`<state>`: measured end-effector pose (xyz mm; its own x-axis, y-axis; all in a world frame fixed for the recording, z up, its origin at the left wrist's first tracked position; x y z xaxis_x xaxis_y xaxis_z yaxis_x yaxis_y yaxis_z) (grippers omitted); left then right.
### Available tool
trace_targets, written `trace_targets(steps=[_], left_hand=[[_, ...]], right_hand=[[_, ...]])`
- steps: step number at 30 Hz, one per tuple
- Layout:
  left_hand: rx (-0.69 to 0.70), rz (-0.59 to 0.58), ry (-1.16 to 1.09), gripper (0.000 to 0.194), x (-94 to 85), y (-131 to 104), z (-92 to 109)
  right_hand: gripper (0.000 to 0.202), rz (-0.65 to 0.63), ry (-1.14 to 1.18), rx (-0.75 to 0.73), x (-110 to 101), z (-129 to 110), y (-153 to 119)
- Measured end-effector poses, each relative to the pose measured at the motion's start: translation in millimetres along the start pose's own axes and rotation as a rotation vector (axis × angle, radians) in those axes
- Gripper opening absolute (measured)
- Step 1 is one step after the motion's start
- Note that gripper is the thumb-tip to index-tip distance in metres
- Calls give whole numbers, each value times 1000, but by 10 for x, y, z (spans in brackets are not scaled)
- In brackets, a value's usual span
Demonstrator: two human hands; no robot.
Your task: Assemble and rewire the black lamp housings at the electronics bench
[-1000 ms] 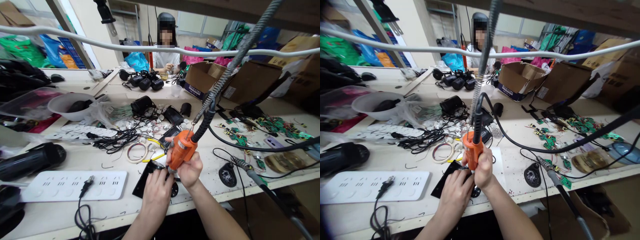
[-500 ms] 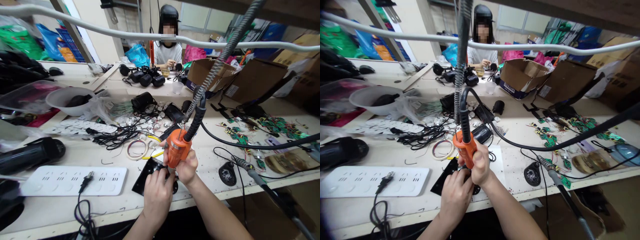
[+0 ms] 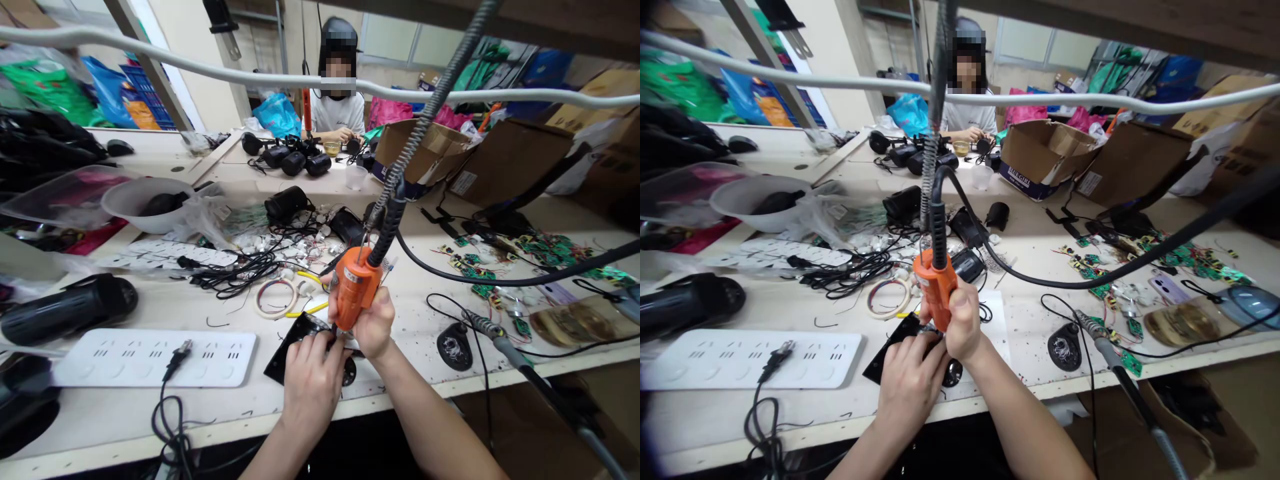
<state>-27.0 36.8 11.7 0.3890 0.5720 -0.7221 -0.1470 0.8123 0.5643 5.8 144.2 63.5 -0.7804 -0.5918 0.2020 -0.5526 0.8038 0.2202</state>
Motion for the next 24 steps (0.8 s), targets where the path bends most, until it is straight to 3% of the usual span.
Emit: trace_targets(steps=[9,14,19,24], left_hand=[[1,-36,21,21,40,0,-6],[3,-18,-19,18,28,-9,21],[55,-51,-50,17,84,43,105],[47,-70,-70,26,144,73,113]], right_hand=[[72,43,105,-77,-101,-196,-80],[72,172,60,-101,-304,-376,-195],[72,232,26,-65,-426,-262,-206],[75,186,29,-63,-439,-172,-169]])
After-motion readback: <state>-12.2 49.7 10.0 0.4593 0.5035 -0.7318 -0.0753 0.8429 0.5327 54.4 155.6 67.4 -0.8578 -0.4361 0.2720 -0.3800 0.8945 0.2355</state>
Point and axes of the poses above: each hand's wrist, its own y-axis towards the middle knuckle, its own x-axis out of the palm, z = x × y, the point moved 5 cm from there along y, towards the middle knuckle, and after that the axes turned 13 degrees about -y, right-handed, at the moved point
